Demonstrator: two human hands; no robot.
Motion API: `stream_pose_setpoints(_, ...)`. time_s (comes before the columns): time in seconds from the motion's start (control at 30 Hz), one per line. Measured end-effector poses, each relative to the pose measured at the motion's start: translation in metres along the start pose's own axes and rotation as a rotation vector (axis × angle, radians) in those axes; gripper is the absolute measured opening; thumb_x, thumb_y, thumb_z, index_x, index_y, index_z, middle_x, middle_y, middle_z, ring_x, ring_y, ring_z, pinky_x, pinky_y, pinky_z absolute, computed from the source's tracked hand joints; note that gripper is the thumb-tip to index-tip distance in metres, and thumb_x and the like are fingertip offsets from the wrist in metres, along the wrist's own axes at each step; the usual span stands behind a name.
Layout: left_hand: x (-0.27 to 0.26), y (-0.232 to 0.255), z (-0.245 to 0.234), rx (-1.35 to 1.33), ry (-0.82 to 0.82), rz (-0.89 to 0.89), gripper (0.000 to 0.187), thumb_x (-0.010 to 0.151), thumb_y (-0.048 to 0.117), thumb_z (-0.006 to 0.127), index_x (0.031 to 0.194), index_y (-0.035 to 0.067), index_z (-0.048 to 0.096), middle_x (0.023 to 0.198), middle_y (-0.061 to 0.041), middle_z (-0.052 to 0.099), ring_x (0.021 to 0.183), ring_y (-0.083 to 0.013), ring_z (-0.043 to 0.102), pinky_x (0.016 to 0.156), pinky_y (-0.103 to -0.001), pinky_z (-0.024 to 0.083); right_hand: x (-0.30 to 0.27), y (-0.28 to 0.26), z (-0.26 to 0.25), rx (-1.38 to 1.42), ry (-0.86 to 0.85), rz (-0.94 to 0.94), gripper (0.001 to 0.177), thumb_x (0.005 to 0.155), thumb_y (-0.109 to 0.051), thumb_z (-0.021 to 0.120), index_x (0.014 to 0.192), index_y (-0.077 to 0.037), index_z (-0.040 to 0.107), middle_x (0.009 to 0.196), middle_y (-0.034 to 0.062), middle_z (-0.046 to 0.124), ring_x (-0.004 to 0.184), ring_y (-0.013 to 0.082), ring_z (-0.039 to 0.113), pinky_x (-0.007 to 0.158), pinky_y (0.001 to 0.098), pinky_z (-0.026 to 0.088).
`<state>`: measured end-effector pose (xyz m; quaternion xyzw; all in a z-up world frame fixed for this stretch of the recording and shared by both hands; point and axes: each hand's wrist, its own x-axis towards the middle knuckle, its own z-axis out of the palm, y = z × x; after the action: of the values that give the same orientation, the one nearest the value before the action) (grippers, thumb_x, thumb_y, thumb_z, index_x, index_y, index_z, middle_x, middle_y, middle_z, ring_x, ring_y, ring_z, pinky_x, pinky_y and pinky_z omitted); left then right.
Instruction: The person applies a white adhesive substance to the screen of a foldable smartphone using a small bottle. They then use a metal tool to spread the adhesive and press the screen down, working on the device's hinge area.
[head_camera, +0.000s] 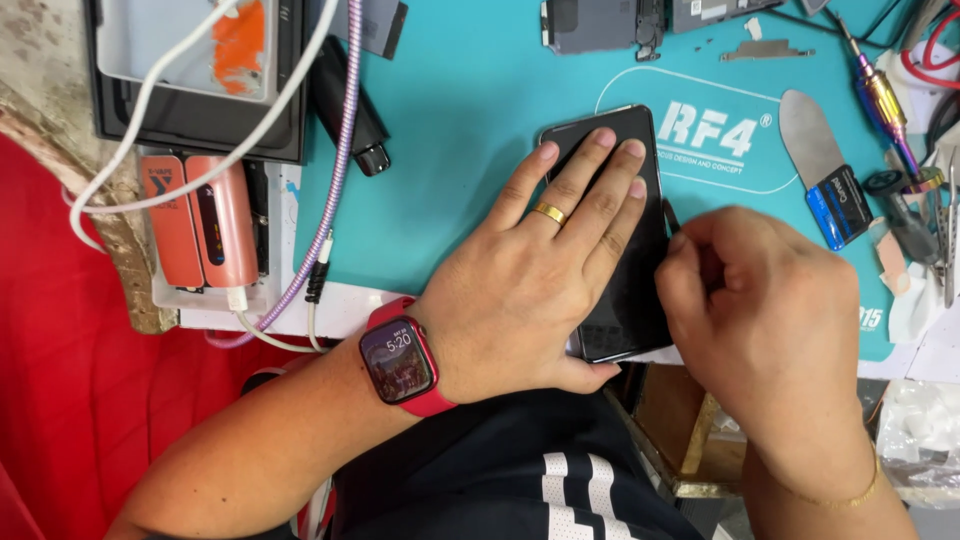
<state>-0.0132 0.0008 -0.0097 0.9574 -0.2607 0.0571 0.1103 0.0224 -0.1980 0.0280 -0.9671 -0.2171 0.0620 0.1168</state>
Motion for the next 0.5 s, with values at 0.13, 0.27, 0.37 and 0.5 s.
stream_pose_setpoints(0.13, 0.001, 0.0, 0.0, -0.01, -0.027, 0.003, 0.131, 0.072, 0.098, 0.06, 0.156, -0.001, 0.046, 0.164, -0.022, 0.035, 0.153, -0.0365, 0.03, 0.127, -0.051, 0.022, 0.007, 0.001, 0.001, 0.004, 0.03, -0.002, 0.008, 0.099, -0.004, 0.065, 0.091, -0.003, 0.066, 0.074, 0.0098, 0.063, 0.069, 0.0312, 0.06, 0.061, 0.0438, 0.043)
stream_pose_setpoints(0.27, 0.001, 0.0, 0.001, -0.021, -0.016, -0.008, 0.128, 0.072, 0.097, 0.059, 0.155, 0.0, 0.048, 0.163, -0.021, 0.037, 0.153, -0.0362, 0.031, 0.127, -0.051, 0.021, -0.002, 0.001, -0.004, 0.014, -0.031, 0.005, 0.008, 0.098, -0.006, 0.065, 0.09, -0.005, 0.066, 0.072, 0.0077, 0.062, 0.066, 0.0305, 0.058, 0.062, 0.0432, 0.044)
stream_pose_setpoints(0.37, 0.0, 0.0, 0.001, -0.044, -0.019, -0.006, 0.127, 0.072, 0.095, 0.06, 0.155, -0.001, 0.048, 0.163, -0.022, 0.037, 0.153, -0.0364, 0.03, 0.127, -0.051, 0.021, -0.005, 0.001, -0.01, 0.031, -0.062, 0.021, 0.009, 0.098, -0.007, 0.065, 0.089, -0.006, 0.066, 0.071, 0.0057, 0.062, 0.066, 0.0281, 0.059, 0.063, 0.0413, 0.044)
stream_pose_setpoints(0.5, 0.001, -0.001, 0.001, -0.073, -0.021, -0.005, 0.13, 0.069, 0.094, 0.064, 0.154, -0.002, 0.046, 0.162, -0.022, 0.036, 0.153, -0.0366, 0.03, 0.126, -0.052, 0.024, -0.012, 0.0, -0.035, 0.148, -0.2, 0.198, 0.013, 0.097, -0.011, 0.063, 0.088, -0.009, 0.072, 0.069, 0.0049, 0.07, 0.058, 0.022, 0.06, 0.063, 0.0365, 0.045)
